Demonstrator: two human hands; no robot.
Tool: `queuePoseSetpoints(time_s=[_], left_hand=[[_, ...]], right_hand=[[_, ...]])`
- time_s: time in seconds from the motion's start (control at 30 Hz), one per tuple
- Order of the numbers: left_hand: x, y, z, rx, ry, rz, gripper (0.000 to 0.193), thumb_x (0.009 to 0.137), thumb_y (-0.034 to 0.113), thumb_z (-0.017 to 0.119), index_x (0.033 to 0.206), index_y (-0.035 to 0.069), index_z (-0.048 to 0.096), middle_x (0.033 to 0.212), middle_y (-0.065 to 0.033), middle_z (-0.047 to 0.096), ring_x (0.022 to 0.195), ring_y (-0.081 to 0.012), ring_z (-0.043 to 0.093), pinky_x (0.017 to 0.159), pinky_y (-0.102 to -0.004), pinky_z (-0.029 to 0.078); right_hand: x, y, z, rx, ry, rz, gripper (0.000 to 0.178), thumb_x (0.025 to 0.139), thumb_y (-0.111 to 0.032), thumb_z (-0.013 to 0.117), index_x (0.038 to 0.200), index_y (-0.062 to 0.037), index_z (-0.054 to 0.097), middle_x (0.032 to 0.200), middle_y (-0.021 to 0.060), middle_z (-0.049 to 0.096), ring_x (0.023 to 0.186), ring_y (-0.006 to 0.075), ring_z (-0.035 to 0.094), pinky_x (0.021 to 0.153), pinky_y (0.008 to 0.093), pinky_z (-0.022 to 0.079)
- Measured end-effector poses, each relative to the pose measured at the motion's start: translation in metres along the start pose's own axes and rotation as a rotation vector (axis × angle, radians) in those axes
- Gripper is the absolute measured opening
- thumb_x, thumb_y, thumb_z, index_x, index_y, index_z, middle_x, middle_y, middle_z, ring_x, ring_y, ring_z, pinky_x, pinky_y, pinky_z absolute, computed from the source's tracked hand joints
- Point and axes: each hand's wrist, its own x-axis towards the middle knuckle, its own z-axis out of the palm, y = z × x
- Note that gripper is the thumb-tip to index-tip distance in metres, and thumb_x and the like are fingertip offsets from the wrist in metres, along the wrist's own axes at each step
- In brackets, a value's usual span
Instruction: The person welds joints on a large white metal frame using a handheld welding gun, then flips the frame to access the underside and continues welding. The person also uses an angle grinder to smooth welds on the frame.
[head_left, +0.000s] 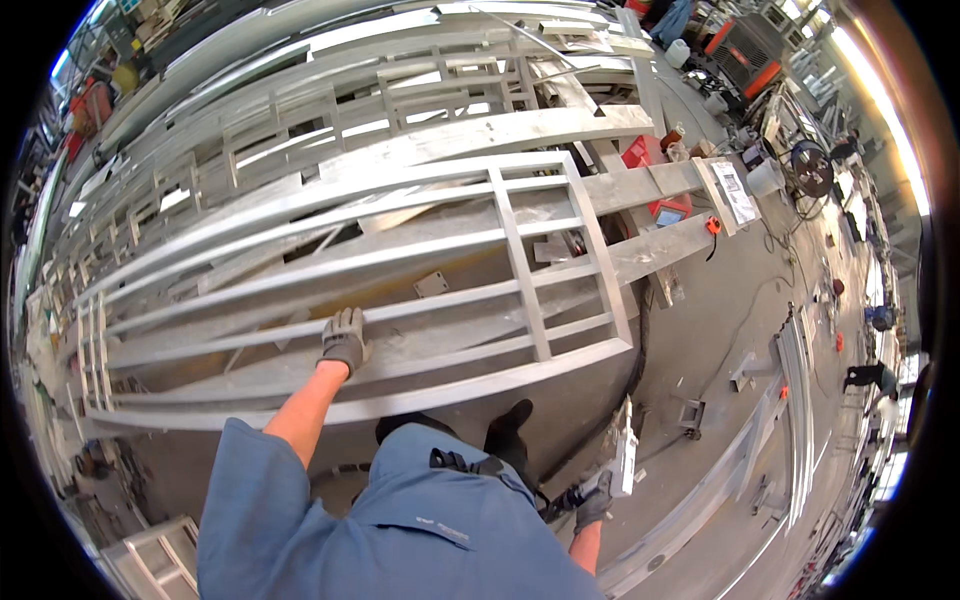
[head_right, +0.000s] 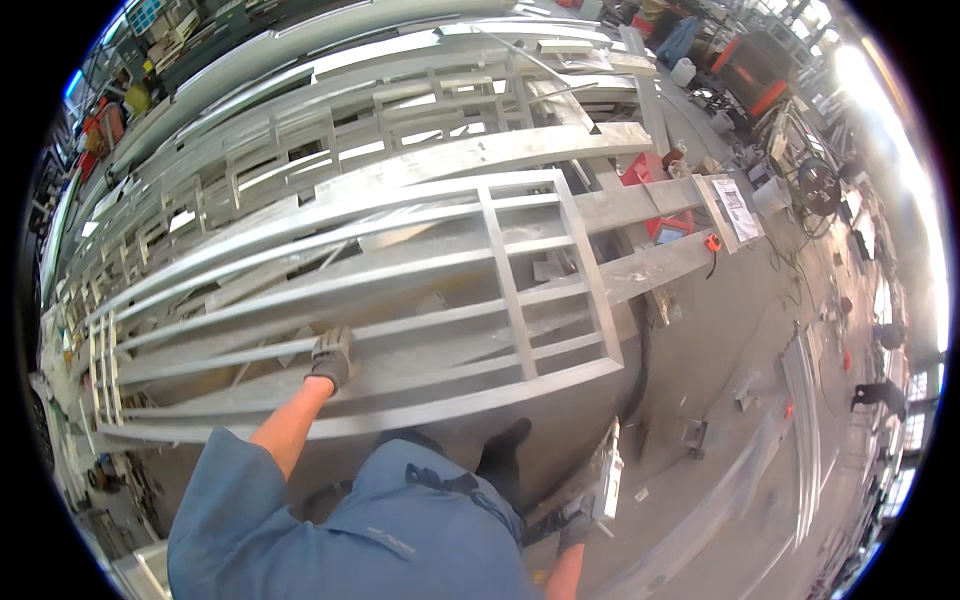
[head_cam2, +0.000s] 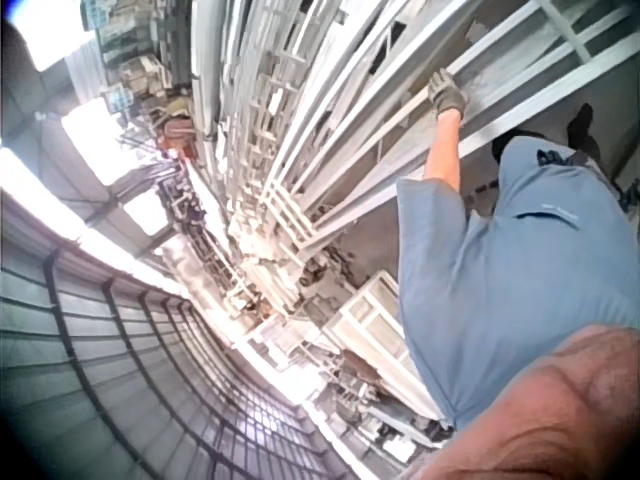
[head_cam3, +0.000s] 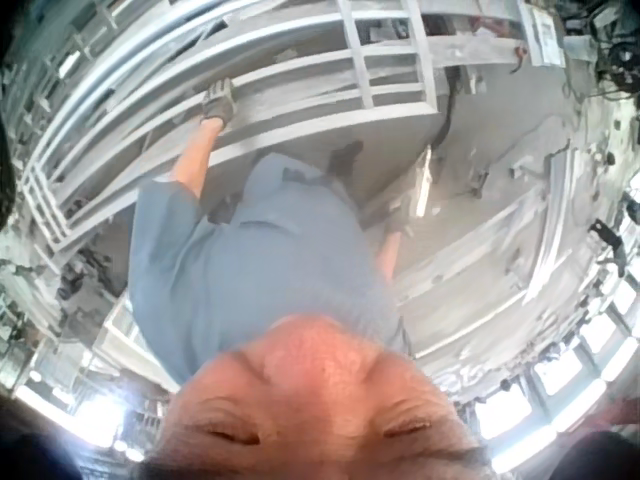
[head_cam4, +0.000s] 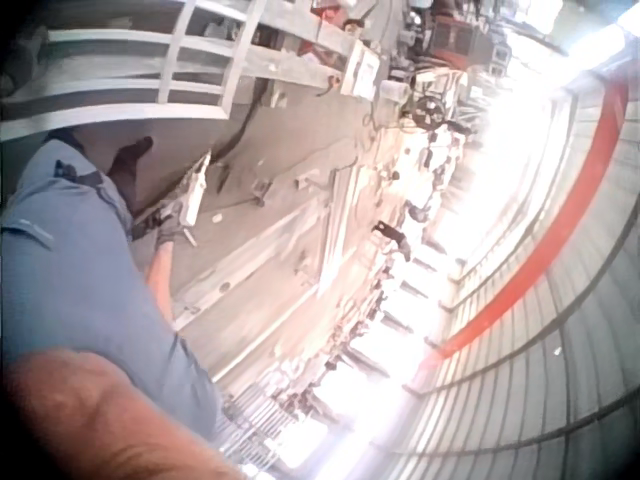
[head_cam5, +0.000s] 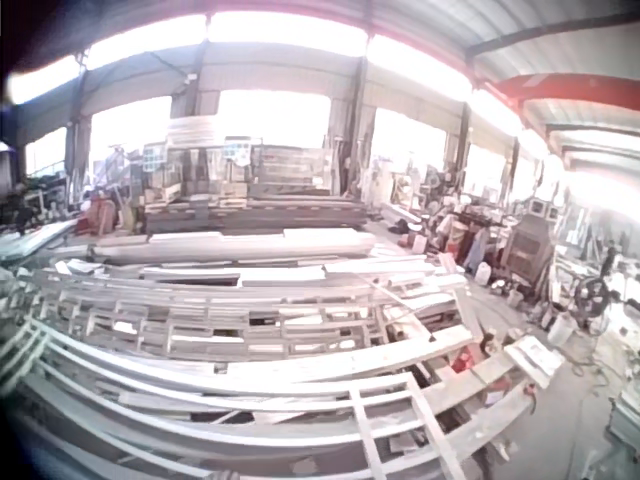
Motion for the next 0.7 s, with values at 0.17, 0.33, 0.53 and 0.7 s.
queuePoseSetpoints(time_s=[0.17,0.33,0.53,0.7], left_hand=[[-0.019,0.088,-0.009,-0.11,-0.082,-0.15,0.085,0.083,0.042,0.072,0.153,0.009,0.039,0.157,-0.0187,0.042,0.145,-0.0354,0.038,0.12,-0.0463,0.029],[-0.031,0.147,0.024,-0.261,0.04,-0.164,0.062,0.082,0.041,0.066,0.134,0.007,0.061,0.138,-0.0246,0.059,0.128,-0.0398,0.056,0.11,-0.0472,0.043],[-0.05,0.201,0.026,-0.246,-0.175,-0.303,0.058,0.078,0.036,0.068,0.129,0.009,0.065,0.134,-0.0195,0.063,0.128,-0.0373,0.058,0.107,-0.0476,0.046],[-0.033,0.242,0.016,-0.226,-0.258,-0.442,0.07,0.087,0.042,0.062,0.148,0.009,0.048,0.15,-0.0162,0.05,0.14,-0.0452,0.042,0.111,-0.0632,0.028]], right_hand=[[0.13,-0.101,-0.03,0.012,-0.059,0.0,0.043,0.104,-0.048,0.053,0.123,-0.0096,0.06,0.079,0.0039,0.063,0.064,0.0175,0.06,0.058,0.0308,0.052],[0.325,-0.228,-0.204,-0.434,-0.046,-0.421,0.033,0.104,-0.033,0.056,0.115,-0.0018,0.062,0.093,0.0055,0.066,0.081,0.0193,0.064,0.068,0.0335,0.052],[0.311,-0.252,0.023,-0.504,-0.196,-0.273,0.032,0.103,-0.028,0.055,0.118,-0.0013,0.062,0.098,0.0062,0.067,0.087,0.0196,0.063,0.073,0.0335,0.052],[0.33,-0.251,0.156,-0.611,-0.463,-0.262,0.031,0.102,-0.025,0.055,0.12,-0.0009,0.062,0.101,0.0069,0.067,0.092,0.0198,0.063,0.077,0.0334,0.052]])
